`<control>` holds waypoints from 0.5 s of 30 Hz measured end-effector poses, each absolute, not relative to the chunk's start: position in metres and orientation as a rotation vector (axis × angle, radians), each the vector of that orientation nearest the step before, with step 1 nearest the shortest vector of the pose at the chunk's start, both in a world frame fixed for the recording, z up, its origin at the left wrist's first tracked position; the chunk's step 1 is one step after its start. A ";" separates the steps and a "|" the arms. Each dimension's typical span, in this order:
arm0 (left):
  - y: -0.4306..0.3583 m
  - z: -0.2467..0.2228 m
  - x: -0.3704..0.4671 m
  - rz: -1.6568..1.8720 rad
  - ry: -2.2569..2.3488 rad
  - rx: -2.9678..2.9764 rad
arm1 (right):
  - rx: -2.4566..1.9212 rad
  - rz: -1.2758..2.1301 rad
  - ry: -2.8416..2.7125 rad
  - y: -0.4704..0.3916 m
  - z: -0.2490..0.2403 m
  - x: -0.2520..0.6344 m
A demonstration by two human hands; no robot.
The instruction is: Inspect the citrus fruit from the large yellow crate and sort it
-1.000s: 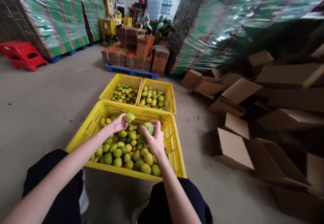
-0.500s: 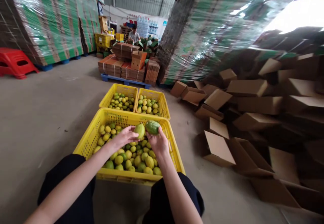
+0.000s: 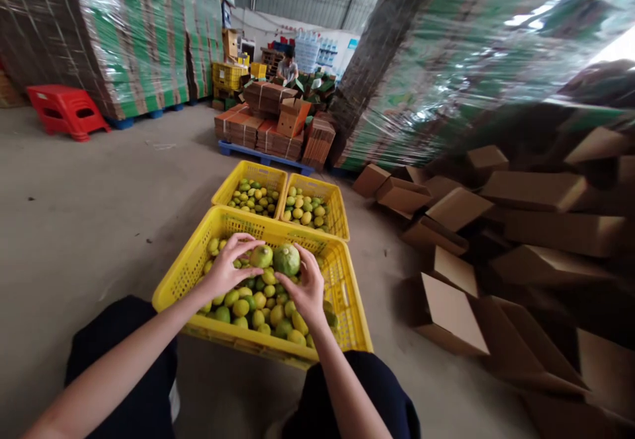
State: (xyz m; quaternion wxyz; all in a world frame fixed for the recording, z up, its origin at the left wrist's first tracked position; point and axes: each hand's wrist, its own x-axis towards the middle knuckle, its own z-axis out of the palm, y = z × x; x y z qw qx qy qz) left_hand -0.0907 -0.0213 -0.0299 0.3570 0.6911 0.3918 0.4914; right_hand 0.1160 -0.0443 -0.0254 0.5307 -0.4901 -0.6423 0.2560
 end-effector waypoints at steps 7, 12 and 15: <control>-0.038 -0.027 -0.099 1.288 1.012 2.095 | -1.270 0.179 -1.815 -0.065 -0.029 0.117; -0.055 0.001 -0.093 1.346 1.030 2.085 | -1.157 -0.049 -1.832 -0.072 -0.019 0.120; -0.049 0.010 -0.082 1.363 0.959 1.829 | -1.145 -0.036 -1.713 -0.075 -0.002 0.118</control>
